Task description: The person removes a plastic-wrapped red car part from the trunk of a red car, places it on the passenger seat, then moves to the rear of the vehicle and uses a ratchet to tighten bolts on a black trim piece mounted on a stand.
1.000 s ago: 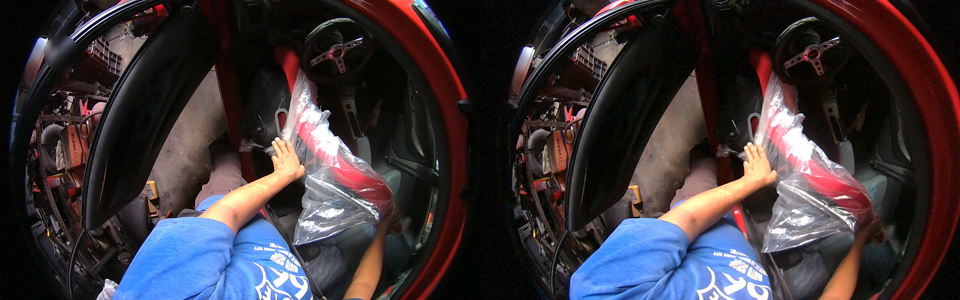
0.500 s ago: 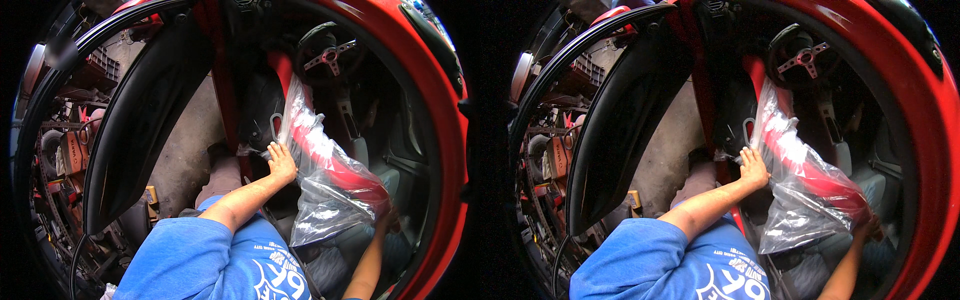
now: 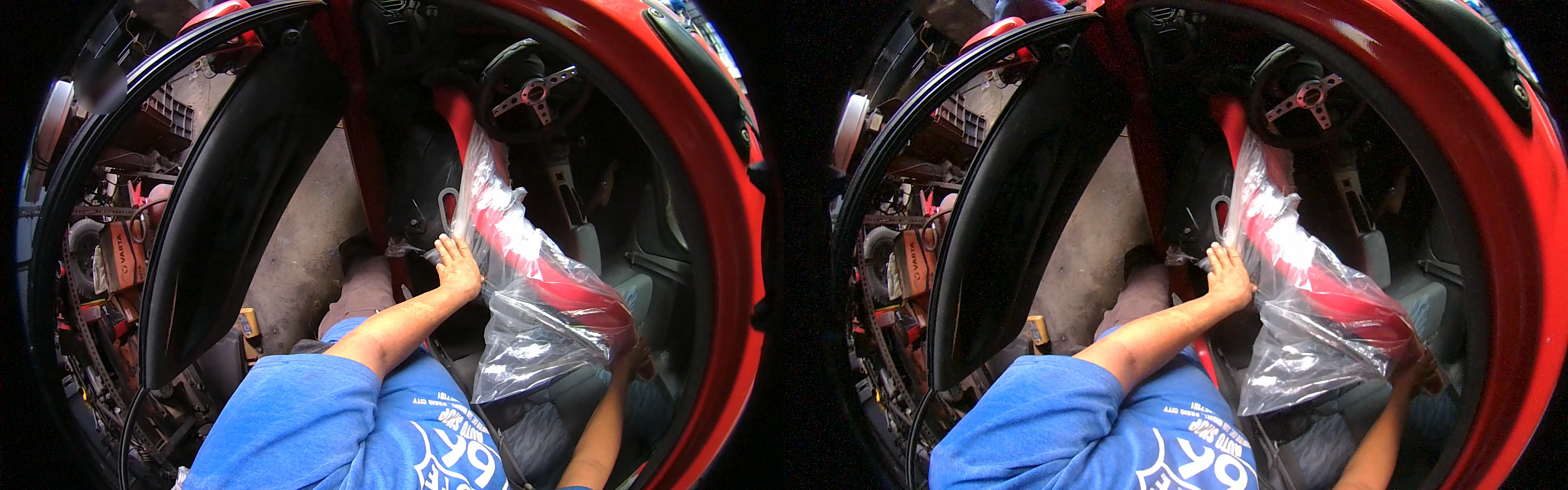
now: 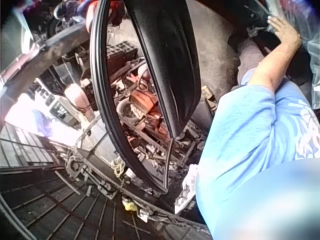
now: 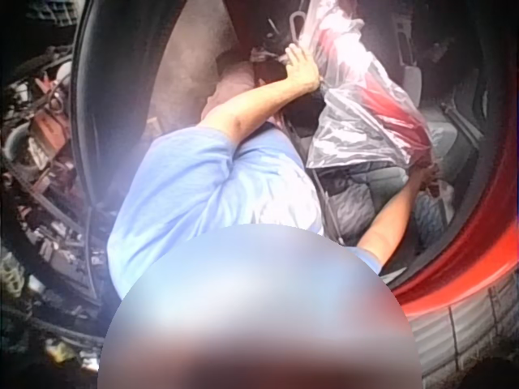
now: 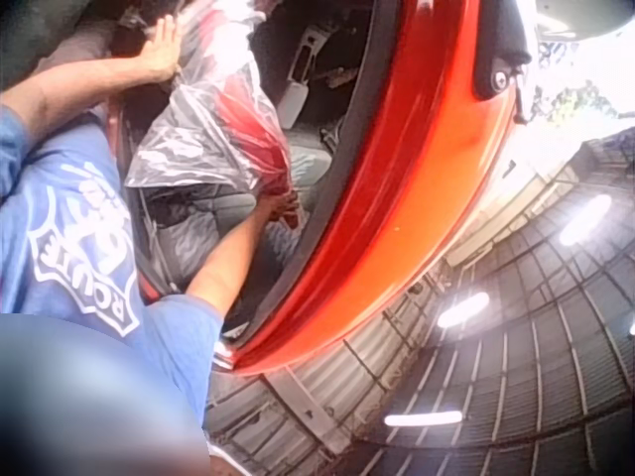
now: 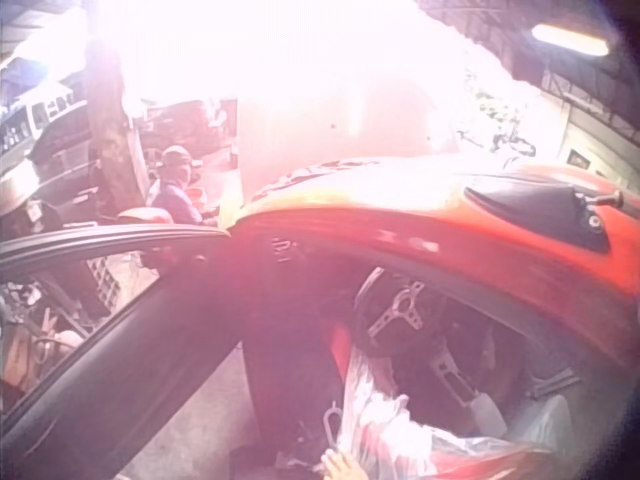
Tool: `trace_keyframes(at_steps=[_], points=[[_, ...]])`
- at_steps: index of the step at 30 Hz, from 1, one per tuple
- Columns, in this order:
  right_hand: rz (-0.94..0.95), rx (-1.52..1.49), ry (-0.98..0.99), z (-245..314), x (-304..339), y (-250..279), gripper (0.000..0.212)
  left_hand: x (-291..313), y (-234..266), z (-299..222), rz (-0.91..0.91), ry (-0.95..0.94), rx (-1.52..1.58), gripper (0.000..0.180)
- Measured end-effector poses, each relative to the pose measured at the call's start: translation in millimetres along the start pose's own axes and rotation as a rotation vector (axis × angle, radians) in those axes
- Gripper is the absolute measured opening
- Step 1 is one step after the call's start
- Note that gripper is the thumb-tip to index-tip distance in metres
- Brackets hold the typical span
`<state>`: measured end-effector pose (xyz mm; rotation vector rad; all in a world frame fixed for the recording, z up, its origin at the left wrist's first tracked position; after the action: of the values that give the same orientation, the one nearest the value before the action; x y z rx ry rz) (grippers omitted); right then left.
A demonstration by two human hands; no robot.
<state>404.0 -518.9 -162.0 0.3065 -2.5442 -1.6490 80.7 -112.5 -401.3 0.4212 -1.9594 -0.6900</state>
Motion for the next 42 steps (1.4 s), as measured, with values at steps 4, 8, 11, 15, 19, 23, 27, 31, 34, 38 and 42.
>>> trace_keyframes(at_steps=[4, 8, 11, 15, 19, 23, 27, 31, 34, 38, 42], points=[[0.022, -0.052, -0.057, 5.7, 6.1, 11.3, 0.066, -0.6, -0.4, 0.8, -0.013, 0.007, -0.011, 0.127], [-0.007, -0.128, -0.107, -2.9, 5.2, 8.7, 0.087, -1.2, -0.9, 0.0, -0.018, 0.0, -0.026, 0.128], [-0.019, -0.131, -0.096, -12.4, -1.1, -4.2, 0.086, -2.5, -2.8, 0.2, 0.001, -0.002, -0.027, 0.127], [-0.111, -0.112, -0.008, -16.8, -6.2, -11.7, 0.086, -4.6, -5.1, -0.2, 0.029, -0.005, -0.017, 0.126], [-0.101, -0.147, 0.011, -14.8, -4.2, -10.7, 0.086, -5.4, -6.1, -0.2, 0.04, 0.008, -0.016, 0.126], [-0.07, -0.206, -0.074, -13.1, -0.5, -3.8, 0.088, -6.6, -7.7, -0.5, 0.041, 0.011, -0.032, 0.127], [-0.084, -0.158, 0.0, -2.5, 0.1, 0.8, 0.089, -9.1, -9.5, -0.1, 0.04, 0.019, -0.041, 0.128], [-0.045, -0.198, -0.03, -9.7, -0.9, -7.5, 0.089, -9.6, -10.4, 0.5, 0.052, 0.025, -0.031, 0.129], [-0.083, -0.191, 0.004, -9.8, -1.0, -5.8, 0.089, -7.4, -7.6, 0.2, 0.051, 0.008, -0.01, 0.129], [-0.115, -0.129, 0.022, -7.5, -0.3, -3.5, 0.087, -2.7, -2.8, -0.2, 0.032, -0.034, 0.008, 0.129], [-0.067, -0.139, -0.044, -16.4, -0.5, -11.0, 0.093, -0.1, -4.0, 0.5, 0.029, -0.058, 0.019, 0.129]])
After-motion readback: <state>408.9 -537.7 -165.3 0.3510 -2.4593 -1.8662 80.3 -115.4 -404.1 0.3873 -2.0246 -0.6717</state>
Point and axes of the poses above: each hand's wrist, its own x-axis away from the middle knuckle, its own y-axis out of the back of the hand, z = x × y, the point moved 9 cm from there along -x, towards the middle knuckle, and after that the axes turned 8 degrees about -x, right-handed, at the moved point
